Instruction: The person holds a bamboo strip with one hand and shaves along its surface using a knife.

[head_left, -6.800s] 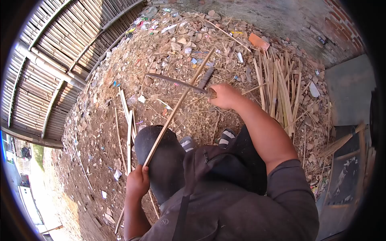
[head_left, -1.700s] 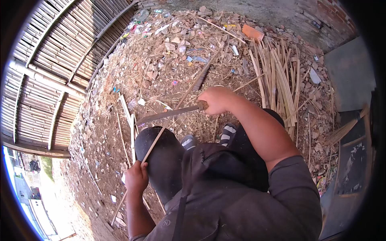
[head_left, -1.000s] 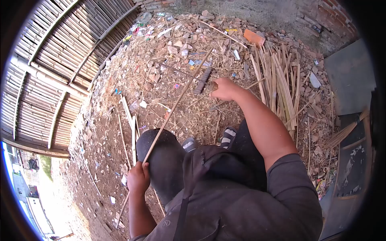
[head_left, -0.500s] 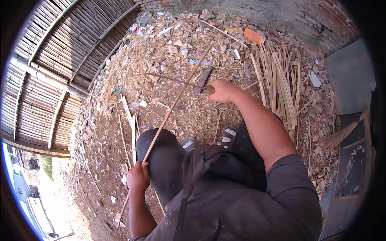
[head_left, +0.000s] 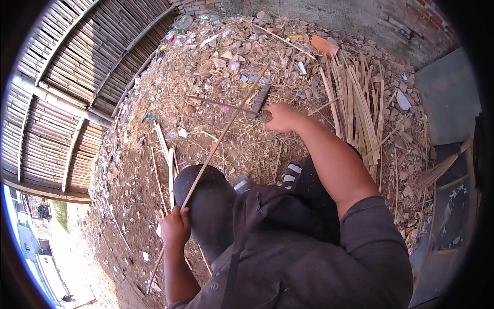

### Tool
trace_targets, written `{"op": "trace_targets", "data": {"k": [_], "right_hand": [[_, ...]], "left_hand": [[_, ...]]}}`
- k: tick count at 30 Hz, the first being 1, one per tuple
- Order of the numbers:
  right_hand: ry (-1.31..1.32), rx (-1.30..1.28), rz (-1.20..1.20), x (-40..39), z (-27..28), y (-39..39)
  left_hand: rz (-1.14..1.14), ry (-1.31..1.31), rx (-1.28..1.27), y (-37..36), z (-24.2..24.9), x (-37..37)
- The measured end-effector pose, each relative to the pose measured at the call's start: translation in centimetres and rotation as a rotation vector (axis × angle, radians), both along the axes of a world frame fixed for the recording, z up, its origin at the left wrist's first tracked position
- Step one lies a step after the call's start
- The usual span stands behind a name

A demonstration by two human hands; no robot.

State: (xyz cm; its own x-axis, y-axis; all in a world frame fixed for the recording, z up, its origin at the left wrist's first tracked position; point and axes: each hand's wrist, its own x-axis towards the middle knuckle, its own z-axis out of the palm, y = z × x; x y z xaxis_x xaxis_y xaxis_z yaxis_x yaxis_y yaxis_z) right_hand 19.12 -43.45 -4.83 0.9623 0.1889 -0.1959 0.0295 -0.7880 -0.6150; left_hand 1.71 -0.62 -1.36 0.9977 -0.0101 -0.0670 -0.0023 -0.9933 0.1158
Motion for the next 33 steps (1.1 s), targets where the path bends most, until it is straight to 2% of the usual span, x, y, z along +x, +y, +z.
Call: {"op": "trace_targets", "data": {"k": [3, 10, 13, 14, 17, 20, 24, 27, 31, 33], "right_hand": [[-0.087, 0.01, -0.117, 0.3, -1.1, -0.6], [-0.113, -0.157, 0.242, -3.0, 1.6, 2.0], [-0.022, -0.037, 0.146, -1.1, 0.6, 0.3], [0.029, -0.033, 0.047, -0.2, 0.2, -0.2], [-0.028, 0.055, -0.104, 0.4, -1.3, -0.5], [-0.094, -0.013, -0.029, -0.7, -0.7, 0.7], [0.009, -0.193, 0.244, -3.2, 3.5, 2.3], [-0.002, -0.059, 0.184, -1.6, 1.2, 0.3], [0.058, 0.05, -0.131, 0.2, 0.5, -1.6], [0.011, -0.012, -0.083, -0.2, 0.1, -1.2]], "left_hand": [[0.007, 0.008, 0.002, 0.1, -0.1, 0.0], [-0.022, 0.003, -0.024, 0.1, -0.4, 0.2], [-0.021, -0.019, -0.054, 0.5, -0.7, 0.0], [-0.014, -0.02, -0.05, 0.3, -0.5, 0.1], [-0.005, -0.026, -0.04, 0.0, 0.1, 0.1], [-0.029, -0.048, -0.05, 0.2, -0.5, 0.1], [-0.042, -0.046, -0.037, -0.2, -0.4, 0.1], [-0.051, -0.062, -0.055, 0.4, -0.9, -0.1], [-0.025, -0.033, -0.01, -0.2, 0.0, 0.1], [-0.023, -0.009, -0.001, -0.2, 0.3, 0.2]]}}
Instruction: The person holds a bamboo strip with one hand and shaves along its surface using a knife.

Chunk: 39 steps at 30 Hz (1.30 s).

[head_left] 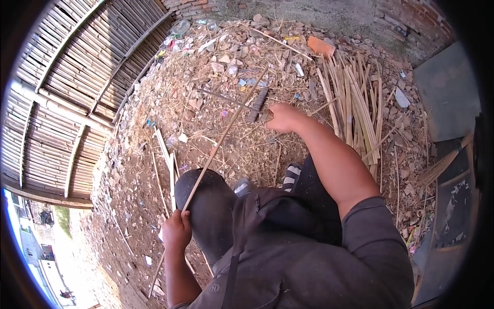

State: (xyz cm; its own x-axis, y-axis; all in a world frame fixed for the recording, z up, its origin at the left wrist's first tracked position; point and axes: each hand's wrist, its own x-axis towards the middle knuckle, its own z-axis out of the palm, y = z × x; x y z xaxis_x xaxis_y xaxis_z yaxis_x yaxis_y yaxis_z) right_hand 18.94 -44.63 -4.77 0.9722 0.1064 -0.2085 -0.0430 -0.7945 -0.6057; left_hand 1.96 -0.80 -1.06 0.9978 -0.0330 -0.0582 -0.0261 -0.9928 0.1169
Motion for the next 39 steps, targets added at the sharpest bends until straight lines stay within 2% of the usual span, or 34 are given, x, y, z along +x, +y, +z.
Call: {"op": "trace_targets", "data": {"k": [2, 3, 6, 7, 10, 11, 14, 17, 20, 21, 23, 25, 29, 35, 38, 39], "right_hand": [[0.025, -0.057, 0.1, -1.0, 0.8, 1.5], [-0.045, -0.087, 0.194, -1.5, 0.4, 2.4], [-0.027, -0.169, 0.352, -3.3, 3.1, 4.4], [-0.066, -0.152, 0.366, -2.6, 1.8, 4.1], [-0.072, 0.024, 0.203, -0.3, -0.5, 2.3], [-0.011, 0.0, 0.108, 0.3, -0.6, 1.7], [-0.066, 0.019, 0.055, 0.4, -1.4, 1.1], [-0.149, 0.007, 0.039, -0.7, -1.2, 2.1], [-0.058, -0.122, 0.235, -2.7, 2.8, 3.2], [-0.055, -0.179, 0.274, -2.5, 2.3, 3.0], [-0.025, -0.092, 0.214, -0.7, -0.3, 1.5], [-0.041, -0.018, 0.071, 0.1, -1.0, 0.5], [-0.048, 0.021, -0.02, 0.2, -1.0, 0.7], [-0.058, -0.18, 0.37, -3.2, 2.2, 5.0], [0.027, -0.066, 0.315, -1.1, 1.1, 2.9], [-0.012, 0.029, 0.162, -0.7, 0.5, 2.0]], "left_hand": [[0.002, 0.019, 0.0, -0.1, 0.0, -0.1], [0.003, 0.021, -0.003, -0.1, -0.1, -0.1], [-0.014, 0.018, -0.008, 0.0, 0.0, 0.2], [-0.022, 0.004, -0.028, 0.2, -0.3, 0.2], [0.004, -0.005, -0.037, 0.7, -0.7, -0.1], [0.016, -0.01, -0.036, 0.6, -0.7, 0.0], [0.051, 0.04, 0.01, 0.1, 0.1, 0.0], [0.02, 0.016, -0.017, 0.4, -0.6, 0.1], [0.01, 0.005, -0.025, -0.1, -0.4, 0.0], [-0.007, -0.001, -0.014, 0.0, -0.5, 0.2], [-0.023, -0.008, 0.008, 0.6, -0.8, 0.0], [0.01, 0.012, 0.004, 0.5, -0.5, -0.2], [0.027, 0.02, 0.043, -0.3, 0.4, 0.0], [0.014, 0.034, 0.004, -0.4, 0.3, 0.2], [-0.021, -0.027, -0.069, 0.7, -1.1, 0.0], [-0.004, -0.019, -0.047, 0.6, -0.8, 0.0]]}}
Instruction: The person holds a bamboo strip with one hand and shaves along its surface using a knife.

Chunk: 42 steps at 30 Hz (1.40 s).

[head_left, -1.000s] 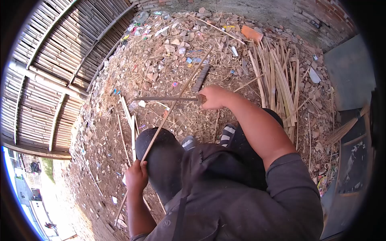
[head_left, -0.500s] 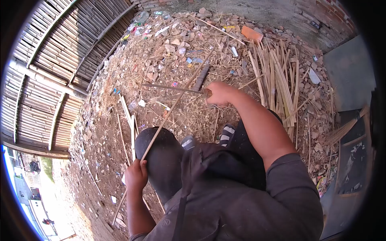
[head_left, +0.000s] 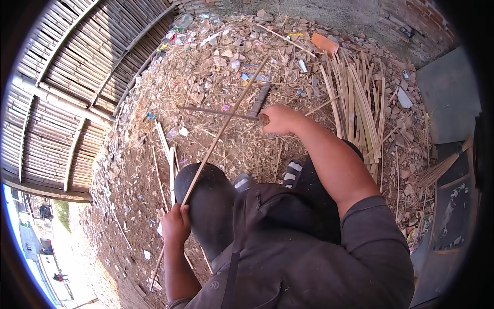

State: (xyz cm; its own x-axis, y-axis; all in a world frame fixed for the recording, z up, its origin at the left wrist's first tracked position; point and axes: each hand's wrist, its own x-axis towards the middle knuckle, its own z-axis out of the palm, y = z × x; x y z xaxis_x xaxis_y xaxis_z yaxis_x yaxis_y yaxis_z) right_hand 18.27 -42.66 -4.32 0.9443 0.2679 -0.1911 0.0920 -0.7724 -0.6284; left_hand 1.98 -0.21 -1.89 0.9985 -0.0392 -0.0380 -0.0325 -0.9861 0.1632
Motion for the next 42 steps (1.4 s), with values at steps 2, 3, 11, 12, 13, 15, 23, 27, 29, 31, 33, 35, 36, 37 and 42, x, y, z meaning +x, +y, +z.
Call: {"op": "trace_targets", "data": {"k": [2, 3, 11, 12, 13, 15, 23, 27, 29, 31, 33, 35, 36, 37, 42], "right_hand": [[0.002, 0.011, -0.129, 0.9, -0.3, -1.3], [0.009, 0.02, -0.196, 1.1, -0.9, -1.7], [-0.044, -0.166, 0.109, -1.5, 0.2, 1.2], [-0.076, -0.196, 0.105, -1.4, 0.1, 1.2], [-0.058, -0.139, 0.074, -1.0, 0.0, 0.9], [-0.018, -0.029, 0.01, 0.0, -0.2, -0.6], [-0.024, -0.089, -0.096, 0.1, -0.8, -0.3], [-0.024, -0.197, 0.175, -2.1, 2.3, 2.0], [-0.031, -0.145, 0.11, -0.9, 1.0, 1.1], [-0.013, -0.057, -0.038, 0.6, -0.1, -0.3], [0.057, 0.037, -0.187, 1.3, -0.4, -1.1], [-0.003, 0.056, -0.246, 1.4, -1.7, -1.3], [-0.089, 0.025, -0.219, 0.8, -1.8, -0.6], [-0.085, -0.002, -0.135, 0.2, -1.5, 0.2], [-0.09, -0.172, 0.198, -1.8, 1.5, 2.0]], "left_hand": [[0.03, 0.02, 0.039, -0.6, 0.7, -0.1], [0.034, 0.022, 0.037, -0.6, 0.7, -0.1], [0.031, 0.058, 0.045, -1.3, 1.4, 0.0], [0.026, 0.047, 0.034, -1.2, 1.3, 0.1], [0.026, 0.038, 0.025, -0.9, 1.0, 0.1], [0.034, 0.033, 0.022, -0.6, 0.7, -0.3], [0.033, 0.04, 0.029, -1.3, 1.3, 0.1], [0.01, 0.037, 0.024, -0.7, 0.7, 0.3], [-0.008, -0.005, -0.004, -0.1, 0.0, 0.0], [0.02, 0.004, 0.003, -0.4, 0.4, -0.3], [0.03, 0.001, 0.02, -0.6, 0.5, -0.1], [0.021, -0.001, 0.06, -0.6, 0.4, 0.1], [0.019, -0.005, 0.055, -0.7, 0.5, 0.2], [0.019, -0.004, 0.05, -0.8, 0.6, 0.2], [-0.008, -0.004, 0.036, -0.5, 0.5, 0.1]]}}
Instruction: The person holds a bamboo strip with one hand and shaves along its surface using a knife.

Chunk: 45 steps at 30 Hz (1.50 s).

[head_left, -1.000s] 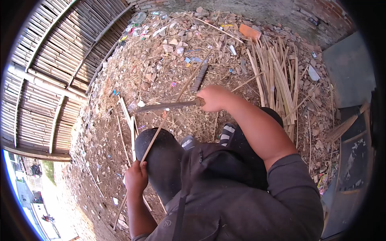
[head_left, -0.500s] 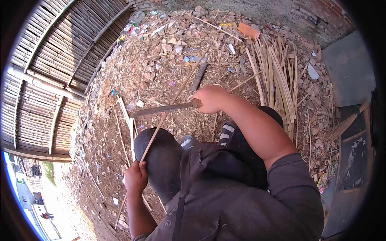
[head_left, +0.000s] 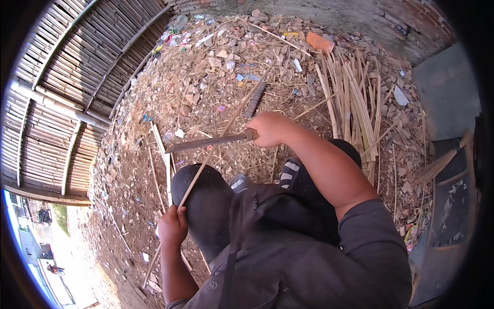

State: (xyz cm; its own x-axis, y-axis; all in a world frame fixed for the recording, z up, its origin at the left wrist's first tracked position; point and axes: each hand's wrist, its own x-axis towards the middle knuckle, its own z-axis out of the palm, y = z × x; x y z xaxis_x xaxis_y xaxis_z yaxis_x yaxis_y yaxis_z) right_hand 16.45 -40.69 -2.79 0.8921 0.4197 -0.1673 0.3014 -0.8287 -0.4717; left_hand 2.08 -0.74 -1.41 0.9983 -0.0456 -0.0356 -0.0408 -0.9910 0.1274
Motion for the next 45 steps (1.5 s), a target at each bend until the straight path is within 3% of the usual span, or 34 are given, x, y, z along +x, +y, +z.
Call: {"op": "trace_targets", "data": {"k": [6, 9, 13, 14, 17, 21, 25, 26, 29, 30, 33, 36, 39, 40, 45], "right_hand": [[0.119, 0.225, -0.456, 3.9, -3.9, -4.7], [0.092, 0.162, -0.414, 2.6, -3.4, -3.2], [0.06, 0.008, -0.061, -0.1, -0.3, -0.3], [-0.069, 0.025, 0.015, -0.5, -0.7, 0.0], [0.091, 0.081, 0.002, 1.4, -1.3, -1.2], [0.014, 0.174, -0.441, 3.2, -2.6, -3.7], [0.125, 0.15, -0.356, 1.4, -0.5, -2.2], [0.041, 0.199, -0.269, 0.4, -0.3, -1.5], [-0.041, -0.044, -0.038, -0.6, 0.9, 0.2], [-0.063, -0.019, -0.028, -0.5, 0.6, -0.1], [0.024, 0.153, -0.159, 1.9, -1.0, -3.4], [-0.015, 0.34, -0.541, 3.4, -1.9, -6.1], [0.02, 0.33, -0.616, 2.9, -1.7, -6.0], [-0.126, 0.304, -0.555, 2.3, -1.9, -5.2], [-0.154, -0.001, -0.084, -1.6, 2.2, -0.4]], "left_hand": [[0.052, 0.009, 0.044, -0.3, 0.5, -0.2], [0.043, 0.03, 0.032, -0.3, 0.4, 0.1], [0.011, 0.025, -0.008, -0.7, 0.5, 0.0], [0.014, 0.028, -0.013, -0.6, 0.5, 0.0], [0.014, 0.003, -0.056, 0.5, -0.7, -0.2], [0.024, 0.011, -0.023, 0.4, -0.2, -0.1], [0.03, 0.031, -0.05, 0.0, -0.2, 0.2], [0.025, 0.027, -0.055, 0.0, -0.4, 0.2], [-0.011, 0.013, -0.069, 0.2, -0.7, 0.3], [-0.018, 0.011, -0.079, 0.3, -0.5, 0.2], [0.001, 0.023, -0.098, 0.7, 0.2, -0.4], [0.013, 0.034, -0.098, 0.3, 1.1, -0.5], [0.008, 0.026, -0.098, 0.4, 0.8, -0.5], [0.002, 0.019, -0.103, 0.5, 0.5, -0.5], [-0.003, -0.002, -0.096, 0.5, 0.1, -0.7]]}}
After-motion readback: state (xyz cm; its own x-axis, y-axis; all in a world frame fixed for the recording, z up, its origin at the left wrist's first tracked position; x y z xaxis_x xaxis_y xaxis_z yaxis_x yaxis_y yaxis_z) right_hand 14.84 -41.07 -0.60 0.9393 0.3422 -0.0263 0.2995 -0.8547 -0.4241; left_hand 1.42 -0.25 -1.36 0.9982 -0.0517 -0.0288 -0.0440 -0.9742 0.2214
